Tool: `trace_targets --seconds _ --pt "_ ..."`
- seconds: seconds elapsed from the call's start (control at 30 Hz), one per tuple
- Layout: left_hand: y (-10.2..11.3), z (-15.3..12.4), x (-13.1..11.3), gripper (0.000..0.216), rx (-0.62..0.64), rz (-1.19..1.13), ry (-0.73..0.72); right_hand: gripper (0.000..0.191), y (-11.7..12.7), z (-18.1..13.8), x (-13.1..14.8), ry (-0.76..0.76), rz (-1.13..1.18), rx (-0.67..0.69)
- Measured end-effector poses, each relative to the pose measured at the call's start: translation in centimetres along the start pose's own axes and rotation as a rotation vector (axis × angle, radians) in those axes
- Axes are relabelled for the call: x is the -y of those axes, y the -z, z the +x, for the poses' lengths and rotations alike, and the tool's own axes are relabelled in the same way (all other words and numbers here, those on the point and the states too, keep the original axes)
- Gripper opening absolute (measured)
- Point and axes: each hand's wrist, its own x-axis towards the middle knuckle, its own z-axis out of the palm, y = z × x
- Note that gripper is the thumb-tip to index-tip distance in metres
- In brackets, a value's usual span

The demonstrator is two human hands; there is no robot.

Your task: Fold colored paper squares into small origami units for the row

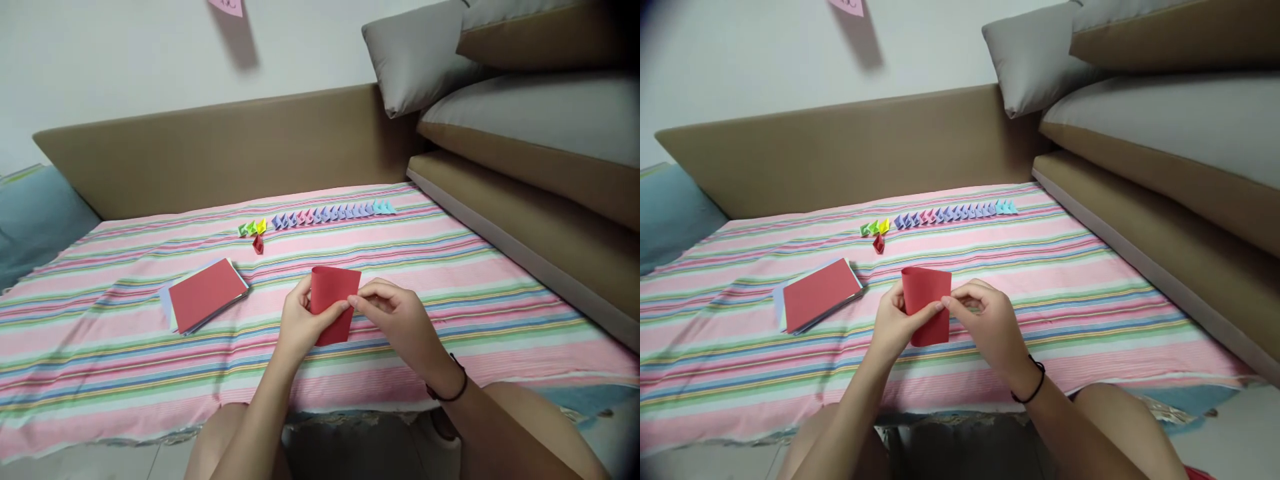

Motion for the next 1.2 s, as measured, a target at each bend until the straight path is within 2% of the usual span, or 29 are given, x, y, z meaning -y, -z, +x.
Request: trace_targets --seconds 0.1,0.27,0.43,0.77,0.87,1.07,1.2 --pt "-0.3 -0.3 -0.5 0.035 -0.048 0.018 0.002 0.016 0.2 -0.2 0.1 0.064 -0.039 -0.007" --pt "-0.6 -0.7 -1.1 0.031 -0.061 0.030 0.023 0.015 0.5 -0.4 0.3 0.088 -0.031 0.000" --pt "-1.0 -1.0 -1.2 0.030 -0.129 0.031 0.041 0.014 0.6 -0.4 0.4 0.095 -0.042 -0.016" --pt "-0.9 -0.9 -1.1 0.028 -0.126 0.004 0.050 0.014 0.5 -0.3 0.7 0.073 -0.019 -0.018" --pt "-0.8 -0.7 -1.1 0.029 -0.079 -0.022 0.096 0.015 0.5 -0.2 0.7 0.020 0.012 -0.016" --pt "-0.7 -0.5 -0.9 0.034 0.095 -0.108 0.244 0.017 0.7 0.3 -0.3 -0.216 0.153 -0.017" --pt "-0.5 -0.4 -0.4 0.036 0.174 -0.135 0.341 0.017 0.9 0.5 -1.1 -0.239 0.169 -0.006"
